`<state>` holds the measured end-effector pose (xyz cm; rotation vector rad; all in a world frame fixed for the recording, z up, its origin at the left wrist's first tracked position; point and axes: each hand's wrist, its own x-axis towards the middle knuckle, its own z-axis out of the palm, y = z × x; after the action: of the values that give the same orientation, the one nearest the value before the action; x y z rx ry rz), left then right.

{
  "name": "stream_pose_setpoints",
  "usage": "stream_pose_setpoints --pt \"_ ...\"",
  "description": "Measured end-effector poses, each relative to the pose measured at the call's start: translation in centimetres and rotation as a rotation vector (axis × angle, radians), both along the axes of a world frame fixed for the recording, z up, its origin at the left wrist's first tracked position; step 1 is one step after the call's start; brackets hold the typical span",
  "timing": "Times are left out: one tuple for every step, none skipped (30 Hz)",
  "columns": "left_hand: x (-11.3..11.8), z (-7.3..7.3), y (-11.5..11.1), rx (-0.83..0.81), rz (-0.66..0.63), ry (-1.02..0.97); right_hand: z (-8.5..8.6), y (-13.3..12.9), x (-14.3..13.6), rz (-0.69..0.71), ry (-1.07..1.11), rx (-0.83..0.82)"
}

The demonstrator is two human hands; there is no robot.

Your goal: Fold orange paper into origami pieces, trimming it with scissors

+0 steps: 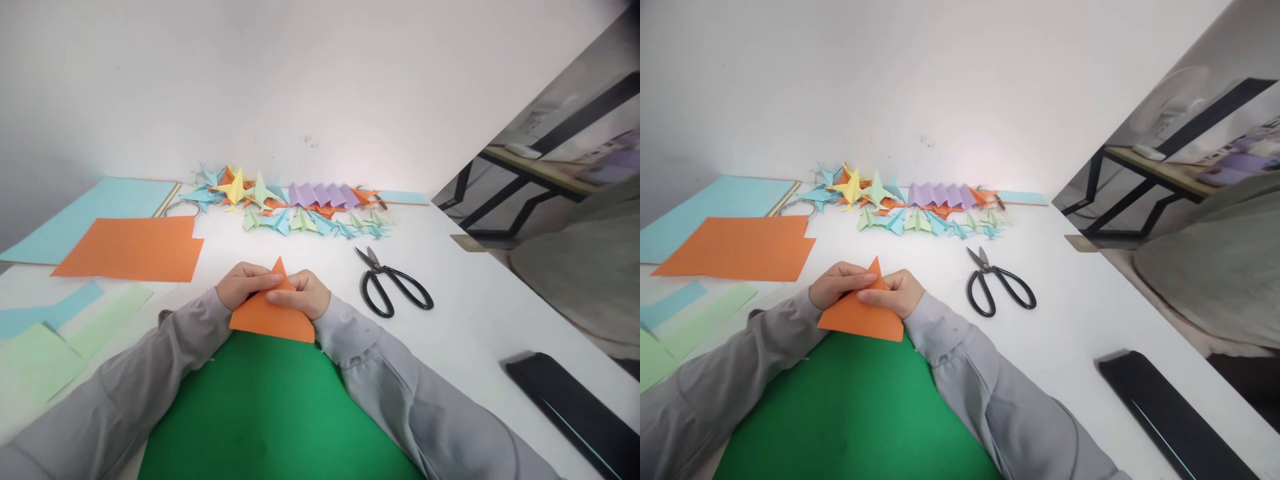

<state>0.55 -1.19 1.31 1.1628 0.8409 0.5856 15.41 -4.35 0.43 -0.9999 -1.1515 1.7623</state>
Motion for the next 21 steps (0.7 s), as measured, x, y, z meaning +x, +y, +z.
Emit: stream_pose_setpoints --pt "0.0 0.0 0.0 0.004 -0.007 -0.001 0.1 -0.1 0.0 -0.008 0.005 0.006" --pt "0.0 0.0 0.0 0.001 -0.011 -0.005 0.1 -0.2 0.0 -0.007 0.02 0.012" --pt "0.0 0.0 -0.1 -0.011 -0.014 -0.015 0.2 -0.2 0.1 -0.002 0.039 0.014" --pt "0.0 0.0 -0.1 -0.031 -0.019 -0.03 0.2 -0.2 0.2 0.007 0.059 0.011" --pt "0.0 0.0 -0.2 -0.056 -0.024 -0.05 0.2 -0.2 0.3 0.021 0.078 0.001" --pt "0.1 0.0 -0.3 -0.082 -0.028 -0.072 0.2 -0.2 0.4 0.036 0.094 -0.013" --pt "0.1 0.0 -0.4 -0.106 -0.032 -0.092 0.3 -0.2 0.5 0.049 0.106 -0.03" --pt "0.2 0.1 -0.4 -0.128 -0.038 -0.106 0.3 -0.1 0.6 0.059 0.119 -0.049" --pt "0.2 0.1 -0.5 -0.148 -0.045 -0.123 0.3 -0.1 0.7 0.065 0.135 -0.073" --pt "0.2 0.2 -0.5 -0.17 -0.053 -0.142 0.4 0.0 0.8 0.065 0.153 -0.099" --pt "0.2 0.2 -0.6 -0.192 -0.064 -0.164 0.4 0.0 0.8 0.061 0.171 -0.124" --pt "0.2 0.2 -0.6 -0.211 -0.08 -0.187 0.5 0.0 0.8 0.059 0.184 -0.145" --pt "0.2 0.2 -0.7 -0.224 -0.097 -0.209 0.6 0.0 0.8 0.06 0.19 -0.16" --pt "0.1 0.2 -0.7 -0.228 -0.111 -0.228 0.6 0.0 0.8 0.067 0.186 -0.164" --pt "0.1 0.1 -0.7 -0.223 -0.123 -0.241 0.6 0.0 0.9 0.079 0.177 -0.158" --pt "0.1 0.1 -0.8 -0.212 -0.131 -0.253 0.6 0.0 0.9 0.098 0.17 -0.145" --pt "0.1 0.0 -0.8 -0.2 -0.144 -0.261 0.5 0.0 1.0 0.119 0.167 -0.129" --pt "0.1 0.0 -0.8 -0.185 -0.156 -0.268 0.4 0.0 1.0 0.138 0.168 -0.115" --pt "0.1 0.0 -0.9 -0.171 -0.168 -0.274 0.3 0.0 1.1 0.154 0.175 -0.106" --pt "0.1 0.0 -0.9 -0.156 -0.177 -0.277 0.2 0.0 1.1 0.164 0.185 -0.101" --pt "0.2 0.0 -0.9 -0.143 -0.18 -0.278 0.1 0.1 1.2 0.171 0.196 -0.102"
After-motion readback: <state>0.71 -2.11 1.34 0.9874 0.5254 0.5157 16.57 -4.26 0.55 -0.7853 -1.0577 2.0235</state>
